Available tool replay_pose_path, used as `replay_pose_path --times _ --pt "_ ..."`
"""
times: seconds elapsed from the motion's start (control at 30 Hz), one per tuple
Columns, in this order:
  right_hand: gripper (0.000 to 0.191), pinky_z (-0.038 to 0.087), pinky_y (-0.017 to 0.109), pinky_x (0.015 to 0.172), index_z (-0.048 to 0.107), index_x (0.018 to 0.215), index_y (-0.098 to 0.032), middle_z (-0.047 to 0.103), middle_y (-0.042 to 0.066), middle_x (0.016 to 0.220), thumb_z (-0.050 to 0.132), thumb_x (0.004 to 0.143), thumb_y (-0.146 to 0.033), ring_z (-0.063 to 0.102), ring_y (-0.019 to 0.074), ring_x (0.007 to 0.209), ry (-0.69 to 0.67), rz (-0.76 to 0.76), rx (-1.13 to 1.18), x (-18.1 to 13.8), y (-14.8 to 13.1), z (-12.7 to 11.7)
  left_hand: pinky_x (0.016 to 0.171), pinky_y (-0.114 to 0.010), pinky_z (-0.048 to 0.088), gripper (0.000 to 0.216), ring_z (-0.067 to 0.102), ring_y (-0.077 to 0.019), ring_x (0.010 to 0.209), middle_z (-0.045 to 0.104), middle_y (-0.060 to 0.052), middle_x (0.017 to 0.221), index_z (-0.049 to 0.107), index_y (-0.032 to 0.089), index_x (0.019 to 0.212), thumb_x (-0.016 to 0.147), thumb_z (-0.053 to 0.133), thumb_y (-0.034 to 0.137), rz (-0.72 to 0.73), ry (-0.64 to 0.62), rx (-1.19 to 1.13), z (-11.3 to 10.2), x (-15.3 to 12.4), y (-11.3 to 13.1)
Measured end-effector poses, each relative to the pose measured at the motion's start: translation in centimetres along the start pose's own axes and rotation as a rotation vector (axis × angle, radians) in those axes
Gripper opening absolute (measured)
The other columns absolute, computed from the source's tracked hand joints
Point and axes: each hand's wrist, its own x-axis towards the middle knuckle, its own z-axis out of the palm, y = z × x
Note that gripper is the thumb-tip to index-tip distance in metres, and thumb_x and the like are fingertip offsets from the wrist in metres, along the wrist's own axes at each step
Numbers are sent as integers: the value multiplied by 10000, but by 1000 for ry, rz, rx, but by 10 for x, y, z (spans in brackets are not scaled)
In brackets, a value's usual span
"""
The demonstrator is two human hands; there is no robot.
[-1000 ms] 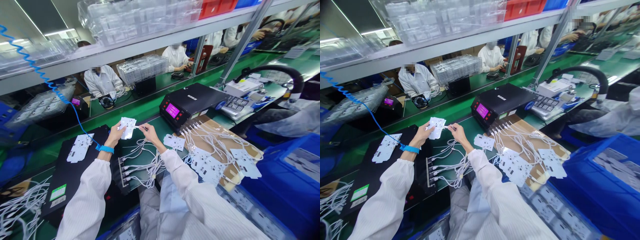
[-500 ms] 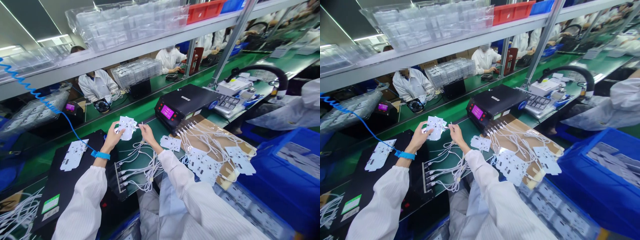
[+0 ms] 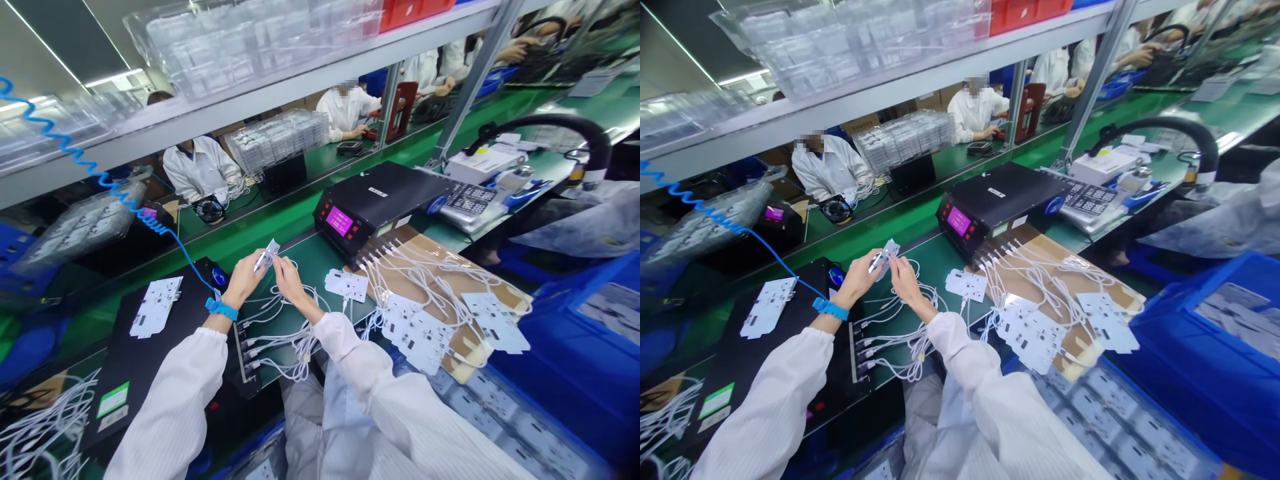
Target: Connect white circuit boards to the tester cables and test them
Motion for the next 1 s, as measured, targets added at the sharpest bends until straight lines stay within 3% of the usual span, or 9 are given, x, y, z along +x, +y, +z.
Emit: replay_pose_path --times 0.13,0.3,0.57,1.0 --pt "374 574 354 872 749 1251 -243 746 65 1033 537 1030 -457 696 187 810 70 51 160 -1 -5 -1 1005 -375 533 452 720 -322 1165 754 -115 1287 677 219 1356 912 587 220 -3 -30 25 1 1 2" --pt "269 587 356 895 803 1037 -246 753 68 1039 629 968 -438 726 201 892 166 61 170 -3 -18 -3 1029 -371 540 482 708 -325 1215 742 -91 1328 684 237 1393 921 592 208 -16 -40 16 1 1 3" --pt "207 559 334 810 810 978 -238 744 51 942 661 935 -374 666 183 792 210 49 143 -2 -23 -2 1044 -401 528 518 693 -356 1240 729 -120 1341 653 215 1450 936 592 205 -30 -48 10 -1 1 4" --pt "199 585 331 853 755 946 -228 710 54 968 626 939 -379 698 191 883 239 67 180 4 -23 10 1017 -399 521 533 722 -329 1118 779 -148 1181 645 213 1458 930 578 218 -51 -47 82 3 1 3"
